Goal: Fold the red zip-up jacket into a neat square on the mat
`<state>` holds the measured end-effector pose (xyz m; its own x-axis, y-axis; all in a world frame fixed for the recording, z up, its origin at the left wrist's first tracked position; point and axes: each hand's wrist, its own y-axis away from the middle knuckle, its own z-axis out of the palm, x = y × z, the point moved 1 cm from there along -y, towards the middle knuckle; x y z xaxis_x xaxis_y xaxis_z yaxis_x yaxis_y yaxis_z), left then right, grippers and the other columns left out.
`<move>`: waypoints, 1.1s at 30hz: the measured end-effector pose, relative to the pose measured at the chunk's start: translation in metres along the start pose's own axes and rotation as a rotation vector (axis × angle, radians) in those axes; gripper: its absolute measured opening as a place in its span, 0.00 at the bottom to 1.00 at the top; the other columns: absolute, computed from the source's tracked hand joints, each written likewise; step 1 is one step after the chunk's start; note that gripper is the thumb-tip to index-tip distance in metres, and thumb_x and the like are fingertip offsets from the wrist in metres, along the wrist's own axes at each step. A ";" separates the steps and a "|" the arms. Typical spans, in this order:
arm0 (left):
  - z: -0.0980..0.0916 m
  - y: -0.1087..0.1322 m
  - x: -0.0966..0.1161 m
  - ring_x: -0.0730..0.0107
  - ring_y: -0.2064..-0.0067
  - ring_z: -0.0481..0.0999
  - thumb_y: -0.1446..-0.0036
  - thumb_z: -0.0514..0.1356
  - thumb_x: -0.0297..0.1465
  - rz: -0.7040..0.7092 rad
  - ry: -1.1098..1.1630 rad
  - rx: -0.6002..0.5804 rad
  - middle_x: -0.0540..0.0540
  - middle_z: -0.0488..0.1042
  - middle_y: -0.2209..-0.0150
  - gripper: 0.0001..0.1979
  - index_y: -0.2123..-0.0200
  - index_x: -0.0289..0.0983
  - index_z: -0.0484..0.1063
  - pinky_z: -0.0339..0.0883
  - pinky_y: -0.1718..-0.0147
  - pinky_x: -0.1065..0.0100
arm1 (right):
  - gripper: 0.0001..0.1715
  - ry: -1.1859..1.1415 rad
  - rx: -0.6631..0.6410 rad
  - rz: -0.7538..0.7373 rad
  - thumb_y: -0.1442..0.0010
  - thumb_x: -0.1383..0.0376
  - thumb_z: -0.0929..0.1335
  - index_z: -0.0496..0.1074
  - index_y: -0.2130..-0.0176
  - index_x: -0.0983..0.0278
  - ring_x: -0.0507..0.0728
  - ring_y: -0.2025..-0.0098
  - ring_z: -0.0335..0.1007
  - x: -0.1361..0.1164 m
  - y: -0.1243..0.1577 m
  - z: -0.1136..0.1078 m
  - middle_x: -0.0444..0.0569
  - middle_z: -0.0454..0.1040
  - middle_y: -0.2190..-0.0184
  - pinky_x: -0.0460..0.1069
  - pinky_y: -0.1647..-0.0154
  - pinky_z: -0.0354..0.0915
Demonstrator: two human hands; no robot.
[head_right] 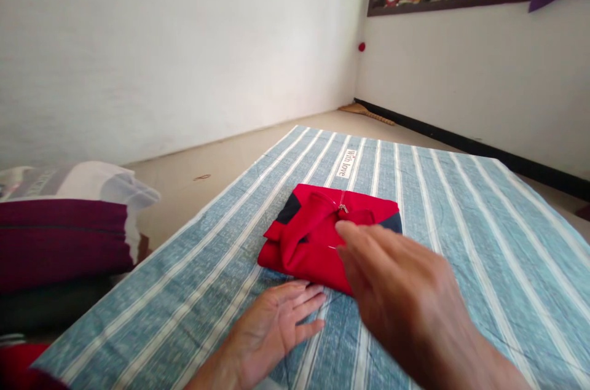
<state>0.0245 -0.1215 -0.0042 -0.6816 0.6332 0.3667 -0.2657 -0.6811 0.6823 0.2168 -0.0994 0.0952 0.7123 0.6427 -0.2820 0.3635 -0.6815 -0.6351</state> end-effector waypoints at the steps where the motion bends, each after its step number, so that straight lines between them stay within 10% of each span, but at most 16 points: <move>1: 0.001 -0.001 0.000 0.49 0.47 0.71 0.45 0.57 0.22 0.009 -0.009 0.012 0.32 0.73 0.54 0.02 0.69 0.32 0.68 0.69 0.59 0.58 | 0.13 0.045 -0.042 0.031 0.38 0.63 0.64 0.75 0.56 0.62 0.57 0.71 0.74 0.019 -0.016 0.006 0.50 0.78 0.67 0.50 0.71 0.67; 9: 0.007 -0.003 -0.002 0.52 0.50 0.72 0.44 0.58 0.25 -0.002 -0.029 0.032 0.32 0.73 0.54 0.02 0.65 0.34 0.67 0.68 0.62 0.60 | 0.23 0.035 -0.505 0.555 0.43 0.58 0.67 0.74 0.52 0.69 0.62 0.57 0.73 0.157 -0.076 0.077 0.58 0.77 0.58 0.52 0.57 0.66; 22: 0.021 -0.011 -0.009 0.51 0.45 0.69 0.36 0.53 0.31 -0.083 0.008 0.098 0.30 0.68 0.47 0.16 0.46 0.33 0.60 0.66 0.56 0.56 | 0.30 -0.271 -0.987 0.646 0.55 0.44 0.72 0.79 0.66 0.68 0.56 0.70 0.70 0.174 -0.123 0.139 0.54 0.78 0.70 0.47 0.71 0.63; 33: 0.035 -0.021 -0.012 0.60 0.63 0.77 0.37 0.55 0.31 0.058 0.051 0.158 0.38 0.75 0.58 0.11 0.53 0.34 0.64 0.68 0.64 0.62 | 0.27 -0.379 -0.984 0.782 0.64 0.47 0.77 0.74 0.78 0.68 0.51 0.79 0.64 0.158 -0.129 0.123 0.48 0.72 0.81 0.45 0.80 0.57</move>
<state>0.0619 -0.1017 -0.0004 -0.7272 0.5727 0.3783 -0.1173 -0.6468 0.7536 0.2086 0.1333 0.0440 0.7801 -0.0881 -0.6195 0.3317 -0.7812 0.5289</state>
